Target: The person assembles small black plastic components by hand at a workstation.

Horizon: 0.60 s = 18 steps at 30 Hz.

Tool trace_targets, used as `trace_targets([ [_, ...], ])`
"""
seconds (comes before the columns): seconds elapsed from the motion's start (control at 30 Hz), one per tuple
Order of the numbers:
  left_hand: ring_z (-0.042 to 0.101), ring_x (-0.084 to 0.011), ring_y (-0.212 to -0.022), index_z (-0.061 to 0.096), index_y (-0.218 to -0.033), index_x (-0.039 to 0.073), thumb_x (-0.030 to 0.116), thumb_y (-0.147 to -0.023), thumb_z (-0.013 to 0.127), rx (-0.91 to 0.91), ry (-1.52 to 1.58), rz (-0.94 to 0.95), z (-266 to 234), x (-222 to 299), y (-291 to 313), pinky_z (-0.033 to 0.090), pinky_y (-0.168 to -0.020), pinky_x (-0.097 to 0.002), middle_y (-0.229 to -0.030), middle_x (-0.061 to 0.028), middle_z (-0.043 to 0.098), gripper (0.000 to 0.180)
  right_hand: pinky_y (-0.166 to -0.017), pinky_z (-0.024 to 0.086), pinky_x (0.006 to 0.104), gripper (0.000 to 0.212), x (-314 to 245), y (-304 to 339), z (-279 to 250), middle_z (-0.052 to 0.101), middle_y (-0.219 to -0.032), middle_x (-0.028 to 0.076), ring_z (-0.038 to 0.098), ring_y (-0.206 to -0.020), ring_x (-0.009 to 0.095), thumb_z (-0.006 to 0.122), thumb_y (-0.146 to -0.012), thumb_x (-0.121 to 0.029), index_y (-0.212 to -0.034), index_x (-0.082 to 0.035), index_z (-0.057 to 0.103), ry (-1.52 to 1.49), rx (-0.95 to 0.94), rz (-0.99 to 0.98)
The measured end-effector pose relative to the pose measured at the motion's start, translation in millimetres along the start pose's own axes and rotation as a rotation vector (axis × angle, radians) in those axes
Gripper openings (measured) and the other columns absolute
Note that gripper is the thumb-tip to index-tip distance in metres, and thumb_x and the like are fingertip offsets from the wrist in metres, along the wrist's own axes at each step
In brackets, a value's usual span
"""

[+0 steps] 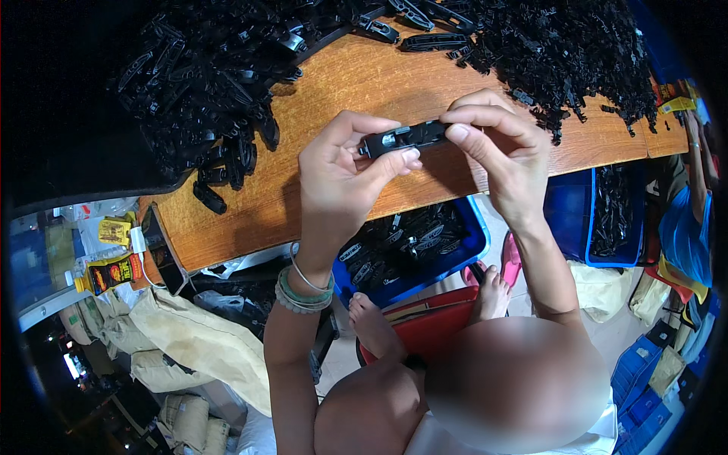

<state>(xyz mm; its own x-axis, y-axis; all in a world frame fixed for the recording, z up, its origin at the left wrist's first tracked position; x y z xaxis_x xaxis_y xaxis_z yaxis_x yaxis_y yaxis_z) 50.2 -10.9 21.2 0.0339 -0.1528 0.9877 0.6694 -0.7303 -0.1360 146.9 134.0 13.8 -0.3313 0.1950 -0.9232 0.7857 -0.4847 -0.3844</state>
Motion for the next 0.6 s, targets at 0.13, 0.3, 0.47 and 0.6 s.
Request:
trace_targets([
  [0.13,0.064,-0.0186,-0.078,0.05,-0.098,-0.007,-0.012,-0.078,0.058,0.059,0.076,-0.077,10.0,1.4,4.7,0.054,-0.073,-0.027,-0.088,-0.0154,0.062,0.023,-0.069,0.046,0.0206,0.011,-6.5,10.9,8.7,0.063,-0.087,0.007,0.059,-0.077,0.009,0.062,-0.081,0.0,-0.092,0.003,0.065,-0.059,0.158,0.121],
  [0.3,0.064,-0.0189,-0.081,0.048,-0.106,-0.008,-0.012,-0.078,0.056,0.089,0.261,-0.221,20.8,7.0,7.0,0.053,-0.077,-0.0277,-0.09,-0.0153,0.062,0.03,-0.07,0.048,0.0208,0.01,-8.7,15.6,11.4,0.064,-0.086,0.006,0.059,-0.076,0.009,0.061,-0.083,-0.001,-0.092,0.003,0.064,-0.167,0.191,0.225],
  [0.47,0.062,-0.0189,-0.089,0.049,-0.108,-0.007,-0.011,-0.08,0.056,0.035,0.172,-0.09,18.3,0.7,11.0,0.052,-0.079,-0.0266,-0.096,-0.0155,0.061,0.03,-0.071,0.047,0.023,0.01,-11.1,18.5,8.6,0.063,-0.087,0.007,0.06,-0.079,0.012,0.061,-0.082,0.0,-0.091,0.004,0.063,-0.092,0.087,0.17],
  [0.6,0.063,-0.0191,-0.087,0.051,-0.103,-0.009,-0.008,-0.079,0.06,-0.024,0.127,-0.141,14.0,0.7,11.4,0.053,-0.077,-0.0252,-0.094,-0.014,0.061,0.025,-0.071,0.047,0.0251,0.01,-3.3,20.3,1.9,0.062,-0.087,0.008,0.06,-0.081,0.014,0.06,-0.081,0.002,-0.09,0.004,0.063,0.066,0.064,0.032],
])
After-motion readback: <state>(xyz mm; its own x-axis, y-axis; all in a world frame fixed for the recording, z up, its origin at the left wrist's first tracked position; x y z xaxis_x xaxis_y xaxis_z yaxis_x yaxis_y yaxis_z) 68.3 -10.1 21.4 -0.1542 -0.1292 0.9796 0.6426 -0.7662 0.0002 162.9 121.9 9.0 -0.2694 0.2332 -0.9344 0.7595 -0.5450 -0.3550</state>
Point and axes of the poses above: each hand's wrist, its own y-axis away from the middle knuckle, its own z-axis out of the palm, x = y × z, the point moved 1 cm from there along -y, towards the middle knuckle
